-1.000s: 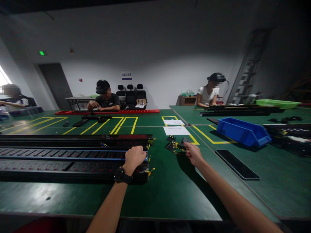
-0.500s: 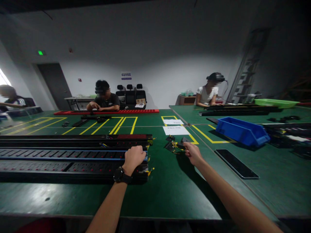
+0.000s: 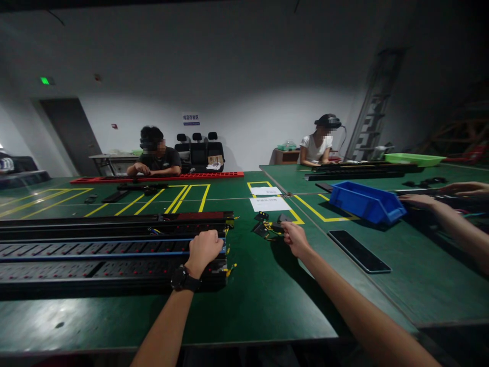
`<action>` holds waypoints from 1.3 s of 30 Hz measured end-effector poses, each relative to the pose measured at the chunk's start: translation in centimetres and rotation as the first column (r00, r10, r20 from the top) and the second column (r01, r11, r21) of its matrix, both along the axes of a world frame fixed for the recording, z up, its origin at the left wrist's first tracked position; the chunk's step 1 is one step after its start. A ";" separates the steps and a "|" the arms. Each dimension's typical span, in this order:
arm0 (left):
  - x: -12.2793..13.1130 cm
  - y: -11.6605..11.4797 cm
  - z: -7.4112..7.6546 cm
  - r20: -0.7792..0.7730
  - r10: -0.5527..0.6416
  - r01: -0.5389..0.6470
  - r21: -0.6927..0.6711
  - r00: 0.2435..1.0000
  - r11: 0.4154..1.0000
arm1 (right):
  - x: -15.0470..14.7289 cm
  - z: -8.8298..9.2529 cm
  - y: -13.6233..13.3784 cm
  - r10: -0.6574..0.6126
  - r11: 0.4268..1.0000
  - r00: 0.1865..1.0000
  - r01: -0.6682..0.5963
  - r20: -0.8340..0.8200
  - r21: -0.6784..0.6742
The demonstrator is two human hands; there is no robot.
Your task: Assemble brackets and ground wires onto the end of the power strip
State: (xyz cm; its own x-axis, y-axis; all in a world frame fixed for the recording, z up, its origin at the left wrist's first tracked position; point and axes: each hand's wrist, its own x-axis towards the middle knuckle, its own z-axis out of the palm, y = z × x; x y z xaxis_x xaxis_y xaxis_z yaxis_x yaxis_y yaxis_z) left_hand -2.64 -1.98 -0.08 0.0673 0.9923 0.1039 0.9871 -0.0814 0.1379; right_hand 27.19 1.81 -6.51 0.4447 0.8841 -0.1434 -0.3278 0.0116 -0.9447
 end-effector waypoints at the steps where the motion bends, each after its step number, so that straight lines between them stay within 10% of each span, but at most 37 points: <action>1: 0.0 0.0 0.1 -0.001 0.003 -0.003 -0.005 1.000 1.000 | 0.0 0.0 0.0 0.002 1.000 1.000 -0.002 -0.001 0.000; 39: 0.1 -0.2 0.3 0.017 -0.005 0.005 0.008 1.000 1.000 | 0.0 0.1 -0.2 0.009 1.000 1.000 -0.009 0.018 0.008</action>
State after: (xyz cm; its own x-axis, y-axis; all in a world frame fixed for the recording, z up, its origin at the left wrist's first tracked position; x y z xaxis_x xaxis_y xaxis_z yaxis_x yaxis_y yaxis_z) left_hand -2.54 -2.16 0.20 0.0703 0.9911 0.1131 0.9842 -0.0873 0.1541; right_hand 27.16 1.60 -6.38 0.4388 0.8894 -0.1280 -0.3108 0.0165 -0.9503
